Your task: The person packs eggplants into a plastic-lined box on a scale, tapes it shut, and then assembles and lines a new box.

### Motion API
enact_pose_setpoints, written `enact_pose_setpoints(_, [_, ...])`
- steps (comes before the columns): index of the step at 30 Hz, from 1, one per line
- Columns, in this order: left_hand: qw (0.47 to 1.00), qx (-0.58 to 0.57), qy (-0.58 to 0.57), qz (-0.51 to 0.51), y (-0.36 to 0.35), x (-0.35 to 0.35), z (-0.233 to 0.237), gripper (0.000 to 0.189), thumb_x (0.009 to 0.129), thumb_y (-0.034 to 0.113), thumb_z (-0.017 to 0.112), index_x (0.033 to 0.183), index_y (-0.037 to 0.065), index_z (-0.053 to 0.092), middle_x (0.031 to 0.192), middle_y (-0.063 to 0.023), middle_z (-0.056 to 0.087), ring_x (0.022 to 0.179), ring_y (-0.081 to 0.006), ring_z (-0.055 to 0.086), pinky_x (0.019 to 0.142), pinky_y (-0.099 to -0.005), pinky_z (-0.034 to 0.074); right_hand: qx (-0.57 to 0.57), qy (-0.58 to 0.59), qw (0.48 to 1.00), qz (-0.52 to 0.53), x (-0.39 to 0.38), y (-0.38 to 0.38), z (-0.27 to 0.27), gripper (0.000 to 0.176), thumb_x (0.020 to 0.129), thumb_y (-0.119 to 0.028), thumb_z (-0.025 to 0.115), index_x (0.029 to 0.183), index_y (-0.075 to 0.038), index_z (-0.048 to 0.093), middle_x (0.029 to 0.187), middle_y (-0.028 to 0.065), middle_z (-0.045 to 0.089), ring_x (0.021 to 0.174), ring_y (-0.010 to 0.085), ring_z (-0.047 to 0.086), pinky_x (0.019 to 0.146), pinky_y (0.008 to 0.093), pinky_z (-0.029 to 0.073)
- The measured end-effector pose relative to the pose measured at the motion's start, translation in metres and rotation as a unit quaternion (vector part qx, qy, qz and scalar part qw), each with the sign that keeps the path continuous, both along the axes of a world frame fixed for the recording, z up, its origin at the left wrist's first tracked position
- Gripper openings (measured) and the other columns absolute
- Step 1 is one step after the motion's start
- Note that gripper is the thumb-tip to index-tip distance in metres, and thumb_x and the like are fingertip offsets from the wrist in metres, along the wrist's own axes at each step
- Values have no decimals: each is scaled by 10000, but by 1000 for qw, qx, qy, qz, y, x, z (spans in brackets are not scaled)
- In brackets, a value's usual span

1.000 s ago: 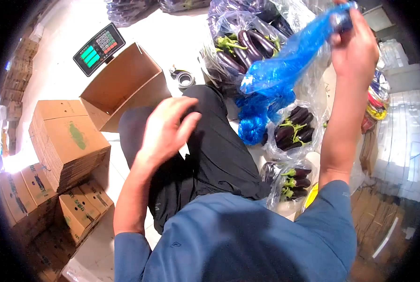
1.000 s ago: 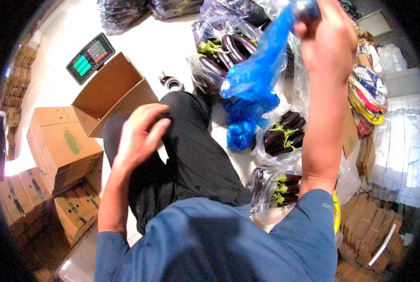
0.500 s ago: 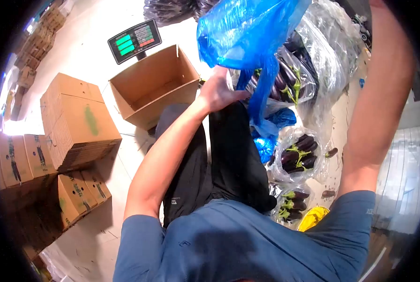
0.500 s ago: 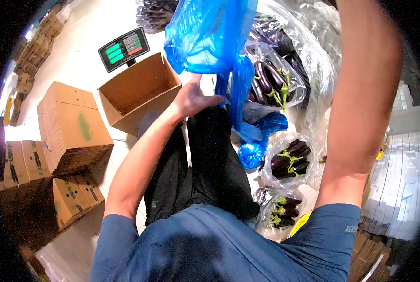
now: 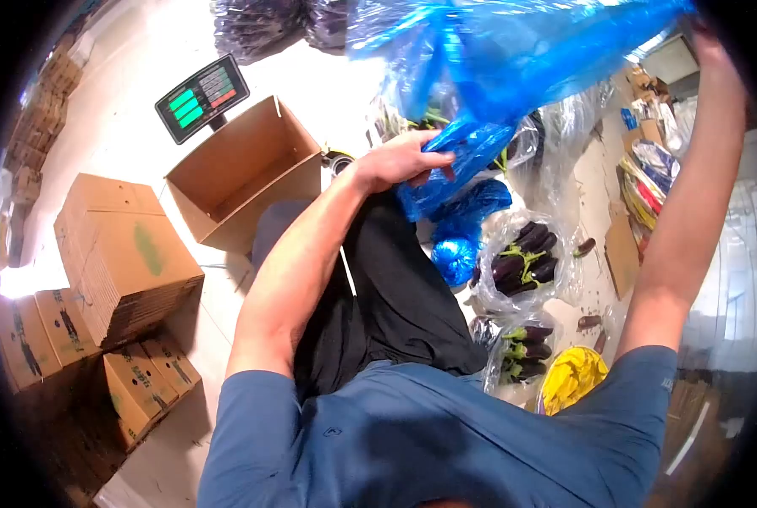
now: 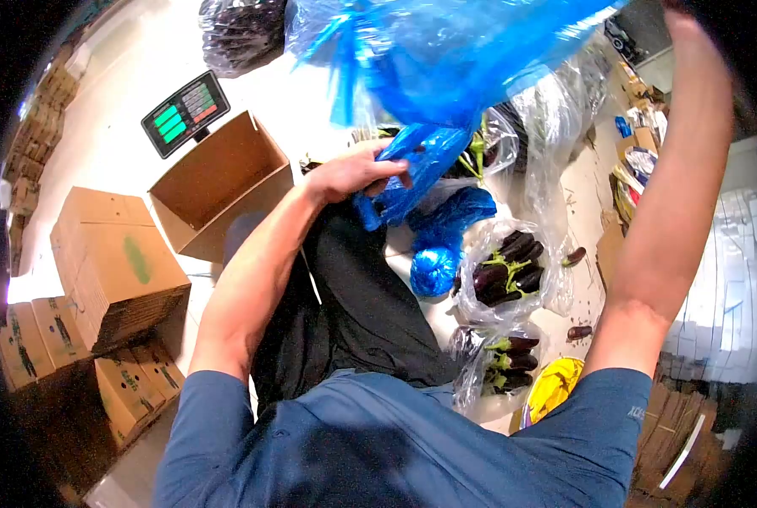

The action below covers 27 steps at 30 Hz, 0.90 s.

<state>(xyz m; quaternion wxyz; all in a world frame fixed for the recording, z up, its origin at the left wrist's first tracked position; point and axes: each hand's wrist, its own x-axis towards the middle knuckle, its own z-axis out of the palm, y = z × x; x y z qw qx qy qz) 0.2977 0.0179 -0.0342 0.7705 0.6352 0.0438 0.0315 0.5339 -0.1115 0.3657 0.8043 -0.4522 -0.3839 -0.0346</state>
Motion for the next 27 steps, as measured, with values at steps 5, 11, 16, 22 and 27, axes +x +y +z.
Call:
enact_pose_setpoints(5, [973, -196, 44, -118, -16, -2, 13, 719, 1037, 557, 363, 1069, -78, 697, 861, -169, 725, 518, -143, 548, 463, -233, 407, 16, 155, 988, 22, 256, -102, -5, 286, 1050, -230, 340, 1015, -12, 522, 795, 107, 560, 719, 215, 534, 587, 384, 445])
enact_pose_setpoints(11, [945, -314, 76, -49, -26, 19, 4, 680, 991, 565, 454, 846, -47, 711, 754, -172, 704, 508, -189, 593, 435, -246, 440, 11, 327, 944, -36, 243, -201, -131, 376, 1095, -272, 283, 808, -85, 437, 631, 31, 426, 564, 182, 414, 590, 350, 409])
enact_pose_setpoints(16, [982, -121, 109, 96, -30, 38, 11, 312, 964, 339, 655, 980, 29, 682, 712, -44, 657, 501, -103, 536, 480, -232, 448, 15, 352, 936, -11, 264, -267, -183, 343, 1098, -239, 308, 813, -98, 436, 618, 9, 416, 549, 151, 413, 571, 319, 397])
enact_pose_setpoints(22, [978, 97, 37, 180, -34, 58, 23, 259, 974, 276, 632, 906, 34, 693, 727, 3, 622, 611, -79, 549, 558, -257, 436, 26, 349, 936, 44, 262, -292, -178, 331, 1082, -177, 329, 778, -104, 440, 606, -7, 403, 540, 126, 406, 590, 285, 410])
enact_pose_setpoints(27, [972, 212, 93, 21, -20, 60, 34, 314, 1005, 370, 595, 935, 78, 685, 702, 62, 529, 596, -46, 459, 527, -242, 366, 20, 324, 945, -41, 263, -294, -160, 331, 1086, -174, 337, 795, -81, 462, 645, -1, 453, 611, 133, 476, 684, 337, 498])
